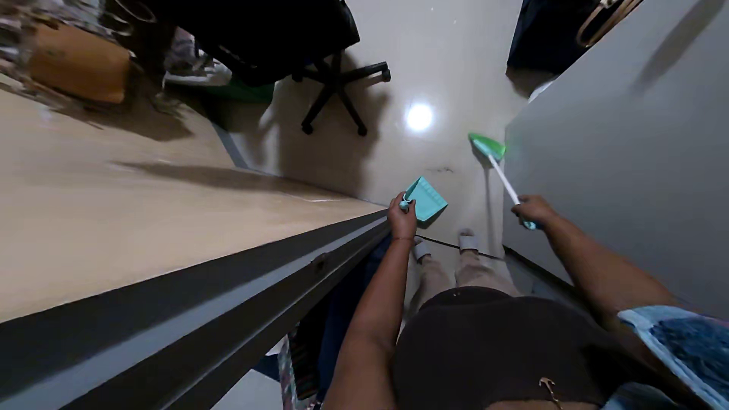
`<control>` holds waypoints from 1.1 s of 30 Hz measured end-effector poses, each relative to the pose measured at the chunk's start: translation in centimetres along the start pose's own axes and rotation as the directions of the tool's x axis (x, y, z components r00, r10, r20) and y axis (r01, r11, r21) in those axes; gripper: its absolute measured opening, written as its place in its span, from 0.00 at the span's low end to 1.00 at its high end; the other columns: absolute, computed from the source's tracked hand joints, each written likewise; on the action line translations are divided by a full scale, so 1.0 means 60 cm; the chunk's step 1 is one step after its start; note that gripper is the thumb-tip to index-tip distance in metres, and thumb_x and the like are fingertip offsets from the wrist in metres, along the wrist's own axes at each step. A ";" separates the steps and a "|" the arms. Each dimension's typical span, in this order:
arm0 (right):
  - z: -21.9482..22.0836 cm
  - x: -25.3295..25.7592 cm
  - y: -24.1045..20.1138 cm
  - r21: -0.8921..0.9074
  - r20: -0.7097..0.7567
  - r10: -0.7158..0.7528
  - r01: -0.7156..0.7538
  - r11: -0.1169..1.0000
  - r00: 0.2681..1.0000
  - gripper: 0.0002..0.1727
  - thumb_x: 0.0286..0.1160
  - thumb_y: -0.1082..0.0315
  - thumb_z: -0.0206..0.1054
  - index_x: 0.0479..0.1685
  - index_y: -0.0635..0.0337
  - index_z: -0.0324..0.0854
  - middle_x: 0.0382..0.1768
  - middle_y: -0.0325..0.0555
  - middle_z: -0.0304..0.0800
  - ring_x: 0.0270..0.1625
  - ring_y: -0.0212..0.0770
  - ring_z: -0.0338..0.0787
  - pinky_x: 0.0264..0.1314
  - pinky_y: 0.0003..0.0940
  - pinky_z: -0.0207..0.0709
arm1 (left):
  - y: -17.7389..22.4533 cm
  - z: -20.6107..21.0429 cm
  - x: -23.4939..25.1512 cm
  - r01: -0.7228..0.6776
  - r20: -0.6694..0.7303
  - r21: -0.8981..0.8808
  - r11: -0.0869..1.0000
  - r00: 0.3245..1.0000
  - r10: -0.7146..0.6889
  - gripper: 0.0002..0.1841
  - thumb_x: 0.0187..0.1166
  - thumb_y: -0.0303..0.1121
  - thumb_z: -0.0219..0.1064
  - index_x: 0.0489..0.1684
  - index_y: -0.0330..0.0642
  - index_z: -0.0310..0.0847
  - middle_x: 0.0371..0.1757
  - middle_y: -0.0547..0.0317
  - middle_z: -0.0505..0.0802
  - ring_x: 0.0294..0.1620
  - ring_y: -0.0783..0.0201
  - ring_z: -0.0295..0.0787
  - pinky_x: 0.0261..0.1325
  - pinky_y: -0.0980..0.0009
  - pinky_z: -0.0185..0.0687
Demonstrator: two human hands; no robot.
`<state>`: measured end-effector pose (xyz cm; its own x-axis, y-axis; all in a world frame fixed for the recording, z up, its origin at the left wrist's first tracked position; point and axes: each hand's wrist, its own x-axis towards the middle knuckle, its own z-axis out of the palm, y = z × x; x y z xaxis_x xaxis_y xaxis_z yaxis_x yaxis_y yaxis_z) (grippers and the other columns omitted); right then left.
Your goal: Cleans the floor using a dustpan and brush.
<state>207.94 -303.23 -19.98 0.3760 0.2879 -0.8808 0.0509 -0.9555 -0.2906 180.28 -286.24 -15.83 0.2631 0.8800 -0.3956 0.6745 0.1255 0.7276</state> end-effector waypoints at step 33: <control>-0.073 -0.190 0.085 -0.139 0.131 0.006 0.012 0.990 0.991 0.30 0.87 0.69 0.63 0.89 0.49 0.66 0.43 0.54 0.85 0.23 0.38 0.75 0.27 0.37 0.74 | -0.014 -0.022 -0.033 -0.008 0.078 0.041 0.999 0.997 0.005 0.23 0.82 0.26 0.67 0.76 0.30 0.76 0.68 0.33 0.86 0.67 0.44 0.86 0.74 0.51 0.79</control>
<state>207.99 -311.68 -9.78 0.2521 0.2879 -0.9239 0.1832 -0.9516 -0.2466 178.28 -287.48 -14.89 0.3191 0.8421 -0.4347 0.6999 0.0999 0.7072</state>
